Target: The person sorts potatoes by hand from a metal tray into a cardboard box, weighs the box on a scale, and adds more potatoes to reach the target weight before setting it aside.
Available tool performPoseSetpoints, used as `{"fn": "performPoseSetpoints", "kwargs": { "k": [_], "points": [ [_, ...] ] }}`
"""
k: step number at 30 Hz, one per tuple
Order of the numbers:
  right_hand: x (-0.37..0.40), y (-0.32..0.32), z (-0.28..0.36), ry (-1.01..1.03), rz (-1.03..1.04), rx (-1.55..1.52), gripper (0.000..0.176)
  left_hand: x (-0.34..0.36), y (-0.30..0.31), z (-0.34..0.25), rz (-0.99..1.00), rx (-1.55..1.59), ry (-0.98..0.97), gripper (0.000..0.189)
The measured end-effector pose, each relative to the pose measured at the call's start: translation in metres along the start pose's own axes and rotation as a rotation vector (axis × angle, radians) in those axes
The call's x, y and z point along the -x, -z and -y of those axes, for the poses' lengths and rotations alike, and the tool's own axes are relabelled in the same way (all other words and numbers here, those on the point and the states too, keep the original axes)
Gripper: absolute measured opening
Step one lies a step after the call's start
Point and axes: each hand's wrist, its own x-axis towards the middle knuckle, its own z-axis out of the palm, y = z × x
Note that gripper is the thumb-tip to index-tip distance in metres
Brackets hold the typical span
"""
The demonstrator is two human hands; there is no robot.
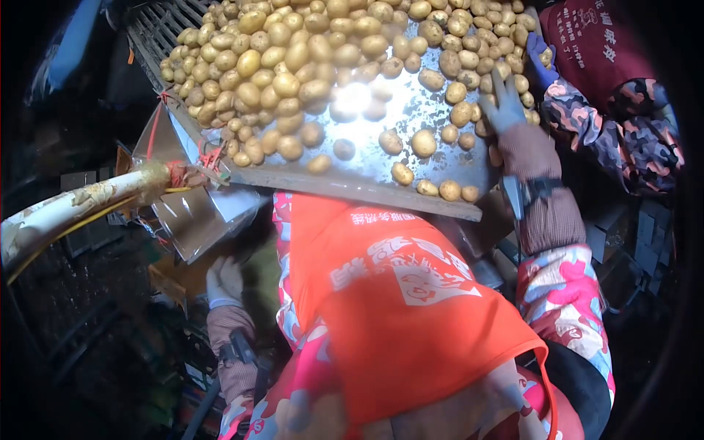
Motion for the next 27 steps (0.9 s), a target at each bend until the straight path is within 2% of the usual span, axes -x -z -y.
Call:
{"fn": "performPoseSetpoints", "kwargs": {
  "k": [1, 2, 3, 4, 5, 7, 8, 9, 10, 11, 14, 15, 18, 19, 22, 23, 24, 25, 26, 27],
  "points": [
    [0.023, -0.022, -0.012, 0.102, -0.157, 0.052, 0.065, 0.034, -0.064, -0.002, 0.076, -0.213, 0.036, 0.048],
    [0.038, -0.021, -0.012, 0.121, -0.19, 0.009, 0.063, 0.062, -0.129, -0.004, 0.108, -0.404, 0.045, 0.048],
    [0.054, -0.02, -0.011, 0.14, -0.222, -0.032, 0.062, 0.073, -0.182, 0.001, 0.156, -0.479, 0.16, 0.048],
    [0.064, 0.0, 0.0, 0.05, -0.12, -0.138, 0.058, 0.081, -0.219, 0.013, 0.301, -0.566, 0.164, 0.047],
    [0.07, 0.028, 0.016, -0.049, -0.028, -0.234, 0.055, 0.085, -0.24, 0.031, 0.646, -0.575, 0.02, 0.045],
    [0.07, 0.081, 0.06, -0.287, 0.177, -0.382, 0.05, 0.105, -0.307, 0.06, 0.92, -0.597, 0.131, 0.044],
    [0.073, 0.084, 0.087, -0.306, 0.004, -0.514, 0.046, 0.12, -0.339, 0.069, 0.984, -0.702, 0.144, 0.042],
    [0.069, 0.079, 0.103, -0.306, 0.124, -0.617, 0.046, 0.134, -0.364, 0.078, 1.047, -0.811, 0.158, 0.041],
    [0.071, 0.066, 0.115, -0.114, 0.028, -0.566, 0.05, 0.146, -0.378, 0.09, 1.071, -0.817, 0.21, 0.04],
    [0.068, 0.06, 0.127, -0.113, 0.129, -0.498, 0.057, 0.157, -0.39, 0.1, 1.092, -0.83, 0.263, 0.039],
    [0.044, 0.059, 0.138, -0.116, 0.157, -0.382, 0.058, 0.154, -0.398, 0.119, 1.163, -0.926, 0.437, 0.039],
    [0.034, 0.066, 0.136, -0.215, 0.261, -0.412, 0.049, 0.147, -0.392, 0.127, 1.184, -0.963, 0.501, 0.04],
    [0.017, 0.027, 0.13, -0.443, 0.257, -0.523, 0.044, 0.117, -0.375, 0.152, 0.949, -1.027, 0.58, 0.049],
    [0.003, 0.057, 0.127, -0.559, 0.384, -0.633, 0.044, 0.113, -0.369, 0.151, 0.971, -0.906, 0.631, 0.053],
    [0.008, 0.111, 0.136, -0.718, 0.316, -0.995, 0.047, 0.114, -0.365, 0.132, 0.99, -0.516, 0.743, 0.065],
    [0.018, 0.113, 0.147, -0.604, 0.209, -1.101, 0.051, 0.125, -0.368, 0.121, 0.963, -0.37, 0.763, 0.068],
    [0.025, 0.126, 0.151, -0.534, 0.297, -1.112, 0.052, 0.134, -0.369, 0.113, 0.931, -0.222, 0.785, 0.072],
    [0.03, 0.143, 0.152, -0.465, 0.383, -1.119, 0.054, 0.134, -0.374, 0.112, 0.84, -0.168, 0.857, 0.06],
    [0.03, 0.152, 0.152, -0.398, 0.467, -1.122, 0.056, 0.134, -0.374, 0.113, 0.772, -0.096, 0.915, 0.058],
    [0.036, 0.131, 0.144, -0.479, 0.32, -1.003, 0.05, 0.134, -0.375, 0.114, 0.701, -0.019, 0.968, 0.055]
  ]
}}
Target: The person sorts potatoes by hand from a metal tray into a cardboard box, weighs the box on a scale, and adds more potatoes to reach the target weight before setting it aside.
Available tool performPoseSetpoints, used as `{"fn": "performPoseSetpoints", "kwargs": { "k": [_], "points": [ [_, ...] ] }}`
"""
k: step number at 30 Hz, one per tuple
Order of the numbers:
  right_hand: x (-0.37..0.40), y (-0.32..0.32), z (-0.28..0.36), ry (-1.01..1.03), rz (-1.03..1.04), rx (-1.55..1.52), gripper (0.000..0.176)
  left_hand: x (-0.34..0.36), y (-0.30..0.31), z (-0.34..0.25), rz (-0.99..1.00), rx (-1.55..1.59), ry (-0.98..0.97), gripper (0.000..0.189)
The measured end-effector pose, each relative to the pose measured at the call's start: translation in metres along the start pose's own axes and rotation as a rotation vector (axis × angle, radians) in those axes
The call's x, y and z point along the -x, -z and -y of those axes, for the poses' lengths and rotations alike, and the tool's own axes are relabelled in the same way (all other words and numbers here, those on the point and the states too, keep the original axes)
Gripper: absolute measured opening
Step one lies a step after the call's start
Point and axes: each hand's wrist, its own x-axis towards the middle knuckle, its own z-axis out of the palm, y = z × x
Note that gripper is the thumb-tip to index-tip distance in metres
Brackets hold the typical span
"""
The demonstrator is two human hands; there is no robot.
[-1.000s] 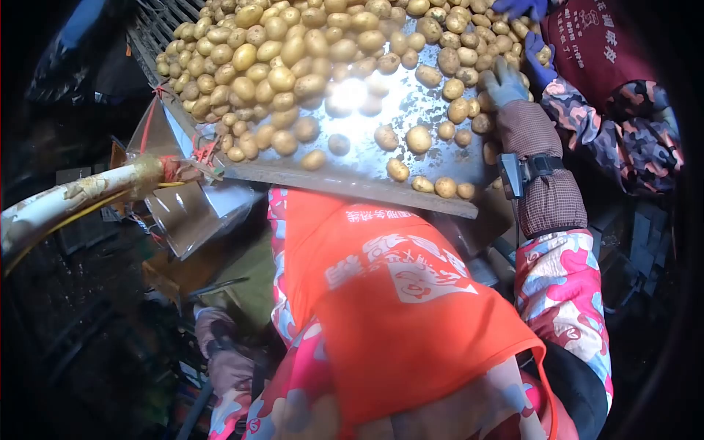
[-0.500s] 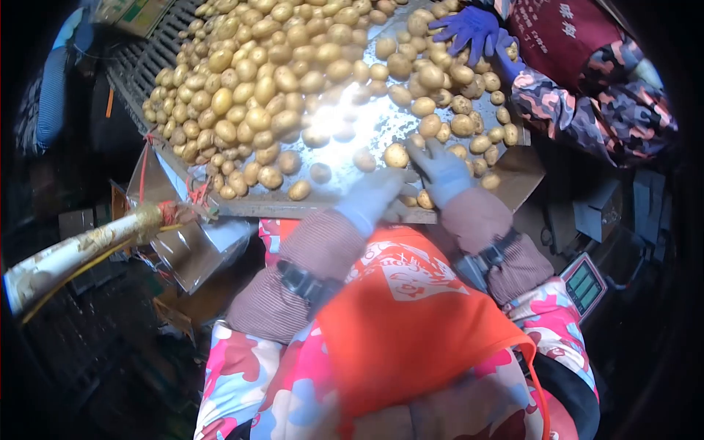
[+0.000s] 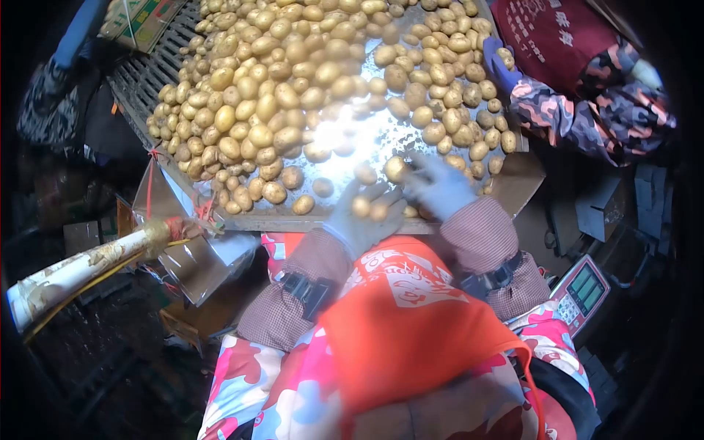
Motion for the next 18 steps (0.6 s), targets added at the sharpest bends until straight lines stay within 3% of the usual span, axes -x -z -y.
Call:
{"fn": "performPoseSetpoints", "kwargs": {
  "k": [2, 4, 5, 8, 12, 13, 15, 17, 18],
  "points": [
    [-0.027, 0.016, -0.033, -0.138, -0.187, 0.265, 0.043, 0.002, 0.002, 0.0, -0.052, 0.214, 0.029, 0.05],
    [-0.056, 0.005, -0.071, -0.181, -0.146, 0.515, 0.039, 0.005, 0.004, -0.004, -0.102, 0.418, 0.055, 0.045],
    [-0.064, 0.004, -0.07, -0.198, -0.128, 0.642, 0.037, 0.0, 0.014, -0.008, -0.029, 0.388, 0.084, 0.039],
    [-0.071, 0.017, -0.044, -0.342, -0.107, 0.524, 0.04, -0.012, 0.042, -0.02, 0.165, 0.282, 0.132, 0.035],
    [-0.044, 0.015, -0.038, -0.282, -0.206, 0.116, 0.052, 0.006, 0.027, -0.021, 0.165, 0.043, -0.011, 0.039],
    [-0.035, 0.007, -0.035, 0.06, -0.145, 0.225, 0.052, 0.01, 0.023, -0.02, 0.166, -0.029, -0.043, 0.04],
    [-0.028, 0.022, -0.007, 0.418, 0.332, 0.011, 0.049, 0.024, 0.016, -0.018, 0.174, -0.254, -0.147, 0.043],
    [-0.075, 0.03, 0.002, 0.683, 0.123, 0.052, 0.052, 0.041, 0.012, -0.015, 0.171, -0.557, -0.331, 0.046],
    [-0.111, 0.035, -0.002, 0.582, 0.041, 0.151, 0.057, 0.044, 0.014, -0.012, 0.158, -0.634, -0.401, 0.048]
  ]
}}
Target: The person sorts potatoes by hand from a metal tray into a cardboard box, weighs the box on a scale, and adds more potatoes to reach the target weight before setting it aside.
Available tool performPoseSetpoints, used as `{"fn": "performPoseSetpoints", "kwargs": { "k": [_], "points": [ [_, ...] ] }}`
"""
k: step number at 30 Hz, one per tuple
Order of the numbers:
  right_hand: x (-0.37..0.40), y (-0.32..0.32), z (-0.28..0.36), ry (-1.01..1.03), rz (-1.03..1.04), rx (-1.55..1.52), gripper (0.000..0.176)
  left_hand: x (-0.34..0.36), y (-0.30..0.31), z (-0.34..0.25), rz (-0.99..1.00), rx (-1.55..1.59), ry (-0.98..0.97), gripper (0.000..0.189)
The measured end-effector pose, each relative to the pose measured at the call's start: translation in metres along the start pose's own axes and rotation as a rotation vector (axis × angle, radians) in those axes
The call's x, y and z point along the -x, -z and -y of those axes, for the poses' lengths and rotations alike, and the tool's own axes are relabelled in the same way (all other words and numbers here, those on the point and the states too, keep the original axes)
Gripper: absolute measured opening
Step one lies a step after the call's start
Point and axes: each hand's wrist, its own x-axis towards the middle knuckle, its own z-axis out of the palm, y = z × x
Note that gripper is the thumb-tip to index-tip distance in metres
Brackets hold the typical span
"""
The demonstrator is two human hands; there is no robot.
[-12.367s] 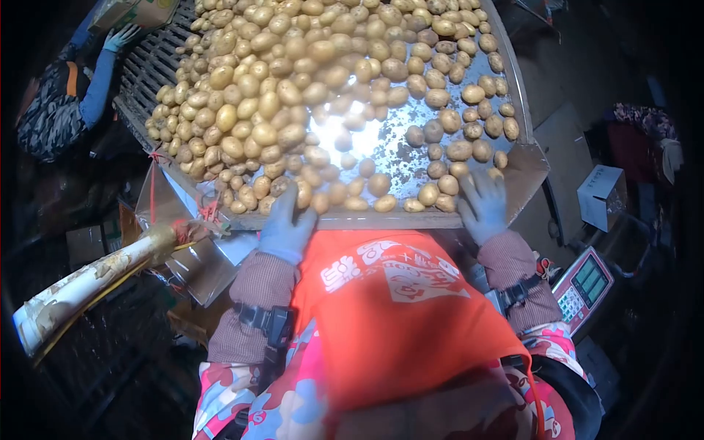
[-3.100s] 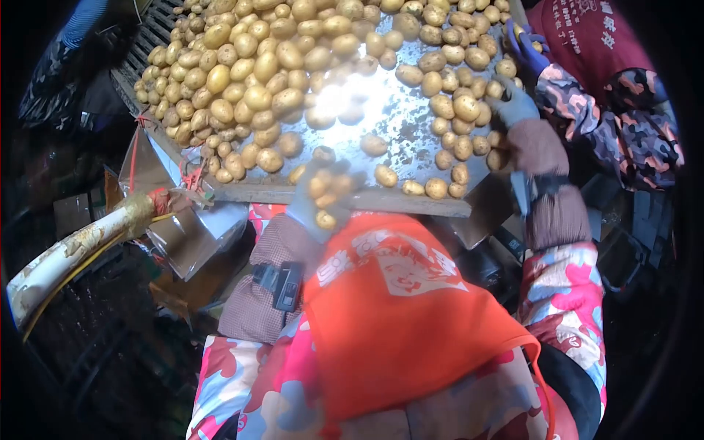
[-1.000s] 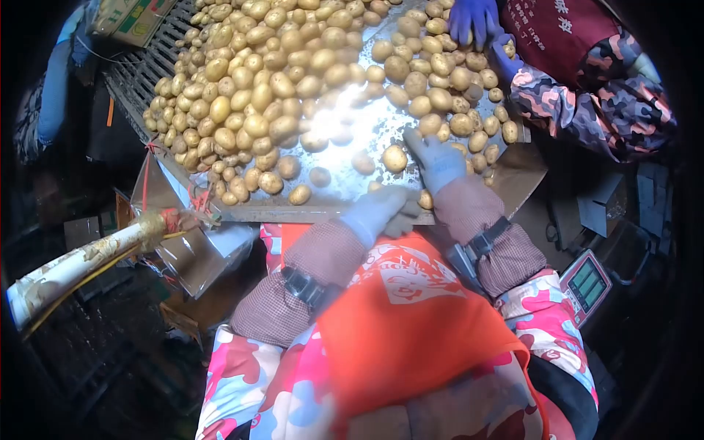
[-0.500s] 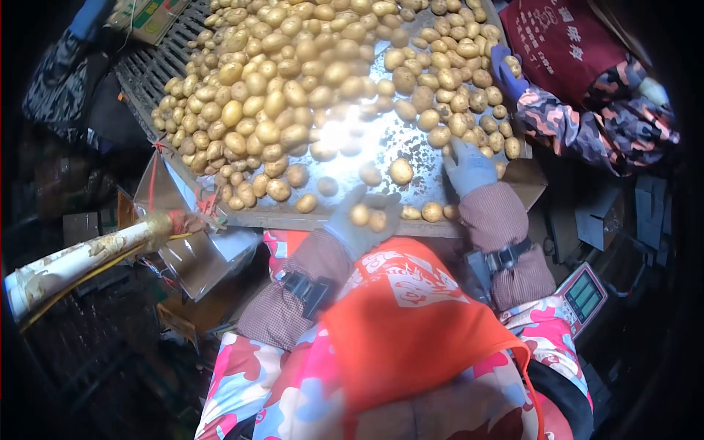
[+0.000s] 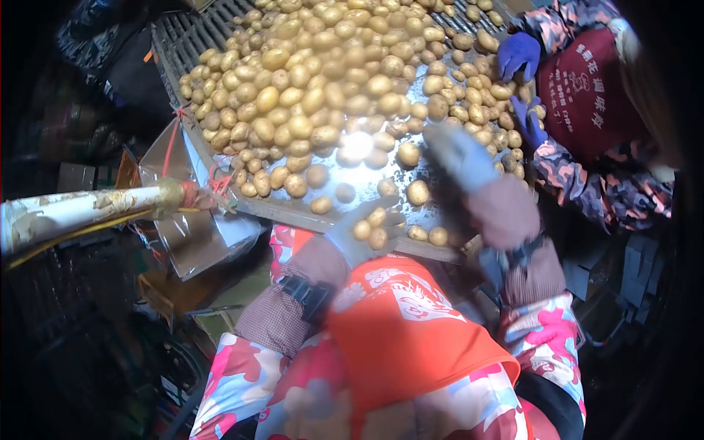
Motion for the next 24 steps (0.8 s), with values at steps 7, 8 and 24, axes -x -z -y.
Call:
{"fn": "performPoseSetpoints", "kwargs": {
  "k": [7, 8, 24],
  "points": [
    [-0.061, -0.041, -0.045, -0.246, -0.095, 0.769, 0.088, -0.007, 0.045, 0.006, -0.183, 0.822, 0.065, 0.035],
    [-0.037, -0.061, -0.058, -0.119, -0.207, 0.69, 0.092, -0.016, 0.068, 0.025, -0.004, 0.912, -0.028, 0.03],
    [0.058, -0.131, 0.017, 0.411, 0.023, 0.43, 0.057, 0.191, 0.185, 0.097, -0.65, 1.27, -0.702, 0.027]
  ]
}}
